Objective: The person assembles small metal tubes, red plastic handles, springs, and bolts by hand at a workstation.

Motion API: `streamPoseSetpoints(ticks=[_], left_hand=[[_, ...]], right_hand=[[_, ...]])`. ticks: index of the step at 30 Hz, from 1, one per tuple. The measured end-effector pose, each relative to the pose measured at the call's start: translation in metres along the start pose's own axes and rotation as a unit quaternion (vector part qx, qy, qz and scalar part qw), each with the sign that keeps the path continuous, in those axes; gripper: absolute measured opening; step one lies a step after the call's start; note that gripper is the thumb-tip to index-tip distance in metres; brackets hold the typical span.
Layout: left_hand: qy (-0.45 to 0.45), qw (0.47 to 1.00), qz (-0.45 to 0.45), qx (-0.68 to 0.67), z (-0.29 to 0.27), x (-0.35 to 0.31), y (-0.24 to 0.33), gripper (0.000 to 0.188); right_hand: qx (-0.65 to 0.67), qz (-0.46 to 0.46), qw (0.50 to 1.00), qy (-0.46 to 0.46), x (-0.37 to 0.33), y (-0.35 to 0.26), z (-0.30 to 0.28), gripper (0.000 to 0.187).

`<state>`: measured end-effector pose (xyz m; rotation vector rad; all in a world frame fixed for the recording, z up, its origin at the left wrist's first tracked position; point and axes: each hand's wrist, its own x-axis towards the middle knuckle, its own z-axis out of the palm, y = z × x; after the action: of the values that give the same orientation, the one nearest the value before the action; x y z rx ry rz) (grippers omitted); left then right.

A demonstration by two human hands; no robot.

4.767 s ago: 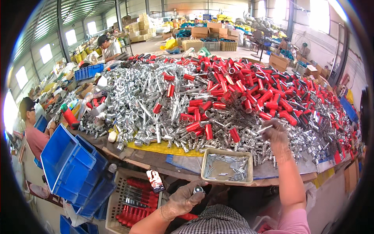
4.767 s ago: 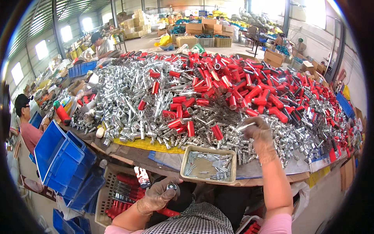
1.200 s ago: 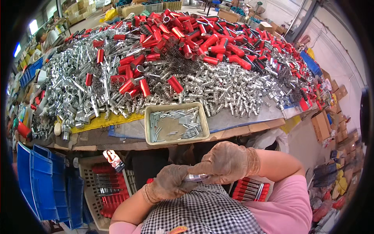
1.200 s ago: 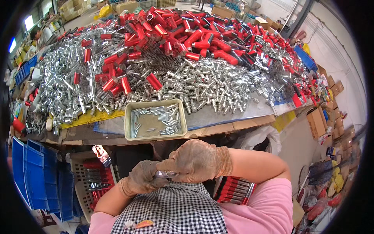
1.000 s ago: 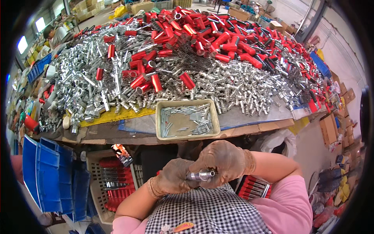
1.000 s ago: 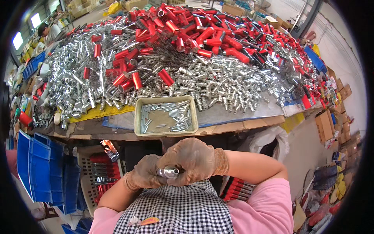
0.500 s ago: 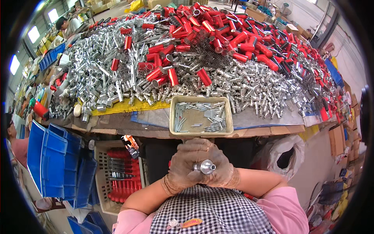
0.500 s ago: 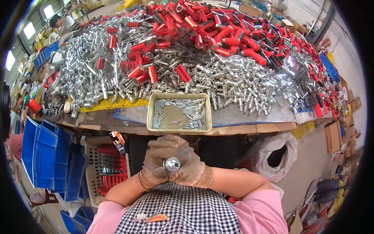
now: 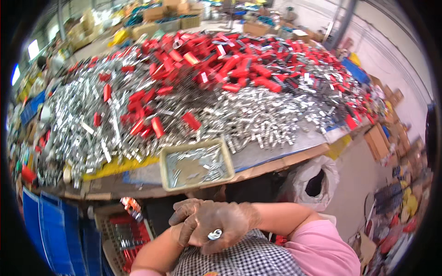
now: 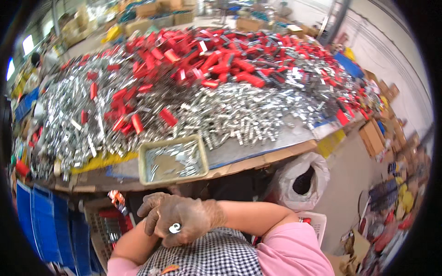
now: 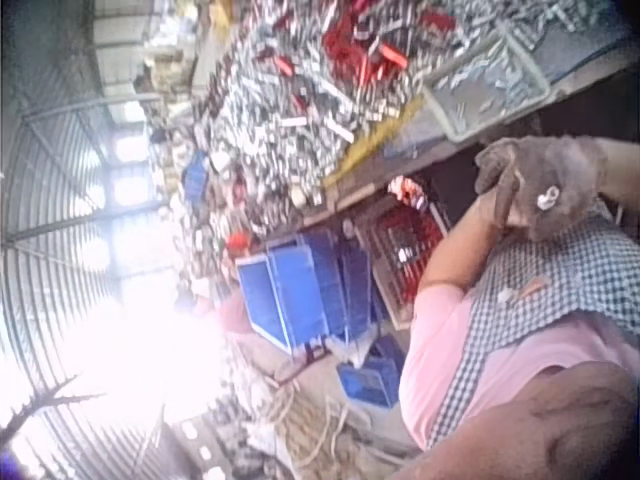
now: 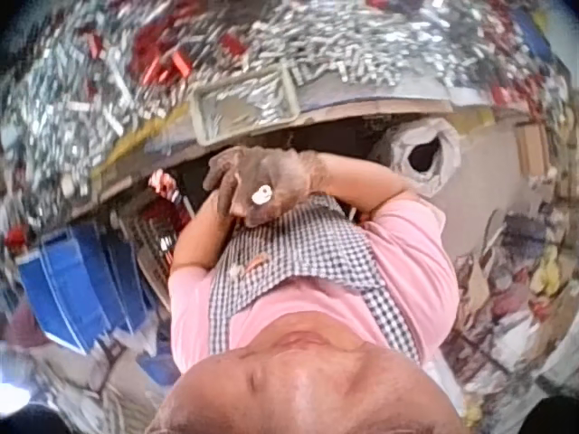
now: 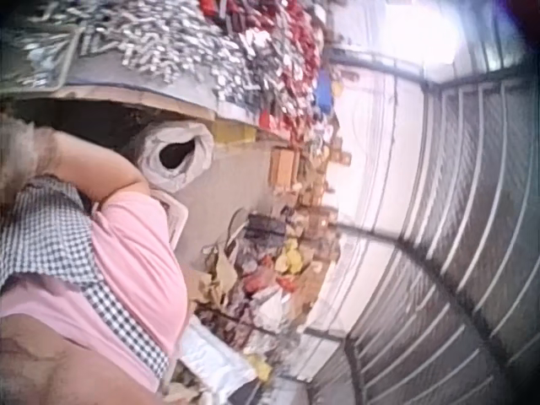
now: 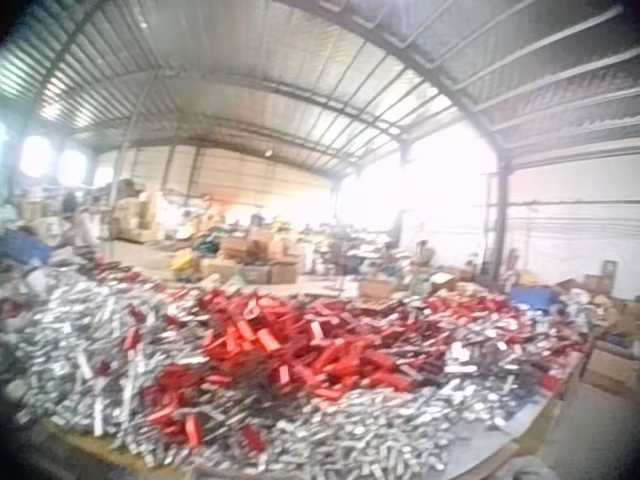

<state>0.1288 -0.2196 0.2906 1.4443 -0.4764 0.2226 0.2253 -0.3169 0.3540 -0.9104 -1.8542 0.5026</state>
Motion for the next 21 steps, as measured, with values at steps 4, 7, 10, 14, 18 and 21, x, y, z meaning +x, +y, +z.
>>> streamPoseSetpoints(ticks=[4, 7, 10, 14, 18, 21], left_hand=[[0.136, 0.989, 0.046, -0.029, 0.011, -0.007, -0.024, 0.049], [0.167, 0.982, 0.073, 0.049, 0.006, 0.001, -0.018, 0.046], [0.125, 0.940, 0.132, 0.289, -0.008, 0.022, 0.008, 0.031], [0.186, 0.976, 0.093, -0.066, -0.035, 0.005, 0.032, 0.015], [0.249, 0.924, 0.133, -0.258, -0.029, 0.006, 0.026, 0.023], [0.309, 0.926, 0.055, -0.211, -0.009, -0.012, -0.027, 0.035]], right_hand=[[-0.212, 0.147, 0.938, 0.233, -0.028, 0.000, 0.036, 0.021], [-0.157, 0.122, 0.908, 0.368, -0.021, -0.003, 0.036, 0.018], [-0.134, 0.143, 0.950, 0.245, -0.020, -0.019, 0.008, 0.032], [0.205, 0.393, 0.845, 0.297, -0.060, -0.032, -0.005, 0.063], [0.482, 0.488, 0.670, 0.285, -0.148, -0.001, 0.019, 0.059], [0.612, 0.433, 0.556, 0.360, -0.171, -0.012, 0.028, 0.059]])
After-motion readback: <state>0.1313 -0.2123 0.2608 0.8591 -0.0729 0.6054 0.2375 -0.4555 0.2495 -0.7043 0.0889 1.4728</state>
